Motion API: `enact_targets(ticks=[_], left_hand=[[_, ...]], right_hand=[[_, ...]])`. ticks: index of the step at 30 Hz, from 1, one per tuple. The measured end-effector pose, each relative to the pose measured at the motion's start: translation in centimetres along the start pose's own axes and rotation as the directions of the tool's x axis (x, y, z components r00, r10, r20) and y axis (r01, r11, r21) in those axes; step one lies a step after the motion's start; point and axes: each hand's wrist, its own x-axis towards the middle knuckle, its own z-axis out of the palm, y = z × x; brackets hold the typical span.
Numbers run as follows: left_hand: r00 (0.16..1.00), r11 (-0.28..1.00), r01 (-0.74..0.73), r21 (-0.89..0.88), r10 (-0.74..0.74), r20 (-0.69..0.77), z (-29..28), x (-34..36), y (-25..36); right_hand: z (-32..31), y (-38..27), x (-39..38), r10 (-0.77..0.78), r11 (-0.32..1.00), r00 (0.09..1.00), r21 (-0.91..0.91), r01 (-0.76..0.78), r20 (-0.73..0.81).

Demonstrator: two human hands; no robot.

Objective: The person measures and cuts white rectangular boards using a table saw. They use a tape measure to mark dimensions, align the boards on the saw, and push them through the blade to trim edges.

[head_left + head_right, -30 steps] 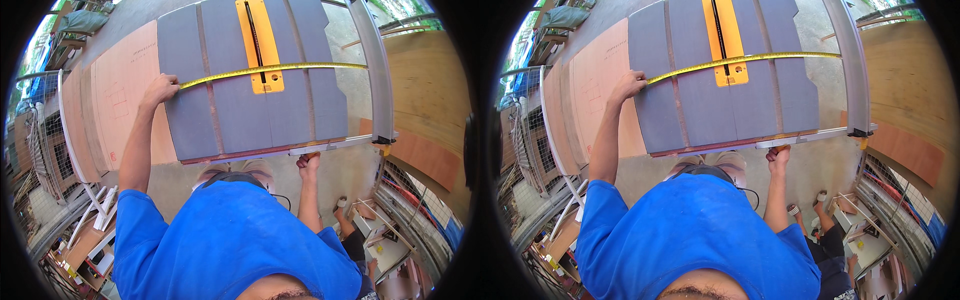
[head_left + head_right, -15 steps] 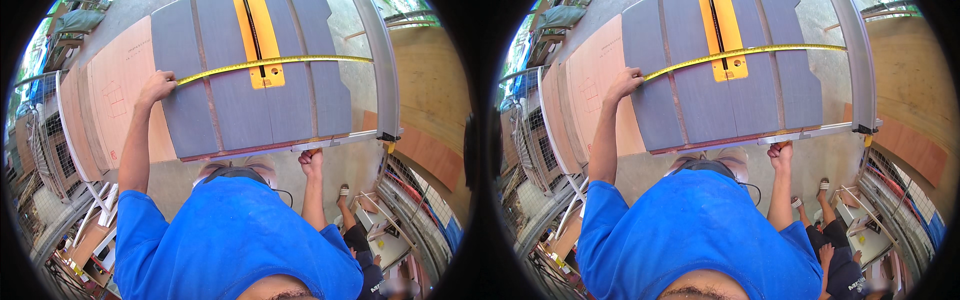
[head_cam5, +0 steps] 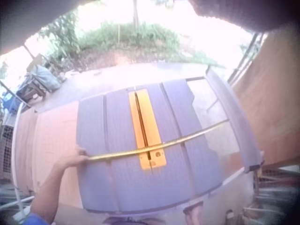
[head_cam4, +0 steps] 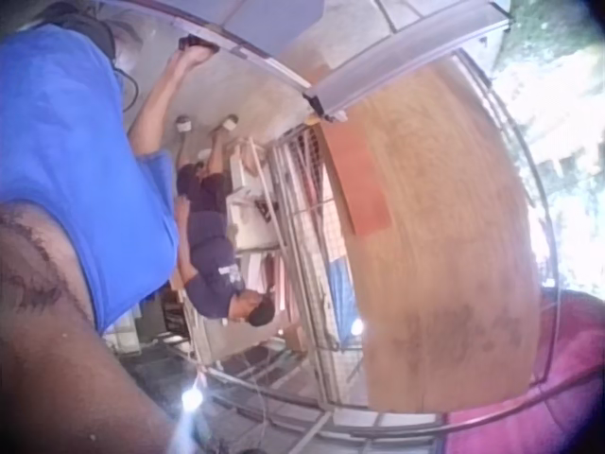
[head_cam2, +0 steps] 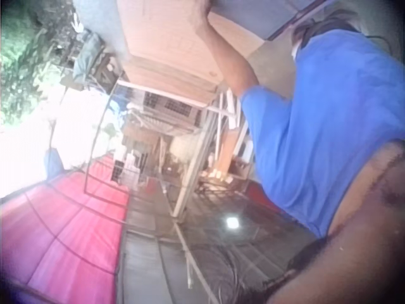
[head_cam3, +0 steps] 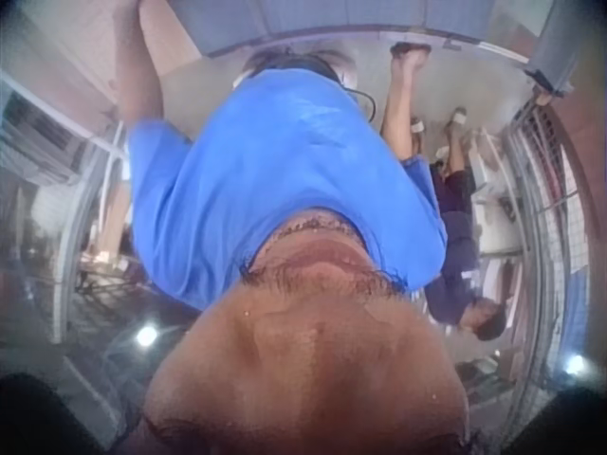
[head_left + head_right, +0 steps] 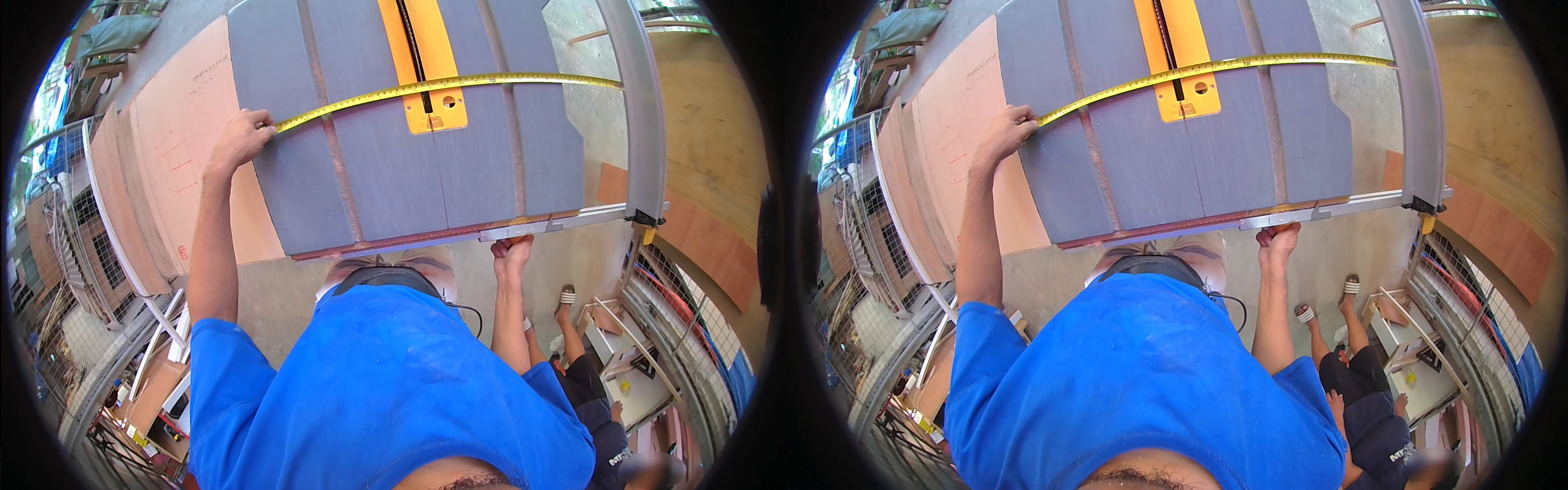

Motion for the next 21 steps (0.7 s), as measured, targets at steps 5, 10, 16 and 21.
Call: enact_targets(ticks=[5,10,16,21], left_hand=[[1.0,0.999,-0.01,-0.045,0.01,0.0,0.2,0.0,-0.5],[1.0,0.997,0.005,-0.08,-0.005,-0.004,0.0,-0.1,-0.3],[0.995,0.991,-0.103,-0.086,0.103,-0.011,0.9,0.6,-2.1],[0.996,0.988,-0.077,-0.132,0.071,-0.051,0.5,-0.3,-0.7]], right_hand=[[0.7,0.2,-0.2,-0.085,0.996,0.994,-0.028,0.084,-0.061],[1.1,0.1,-0.3,-0.103,0.993,0.992,-0.065,0.099,-0.068],[-0.2,1.2,0.9,-0.118,0.992,0.991,-0.04,0.116,-0.063],[1.4,0.0,-0.5,-0.097,0.995,0.99,-0.023,0.095,-0.102]])
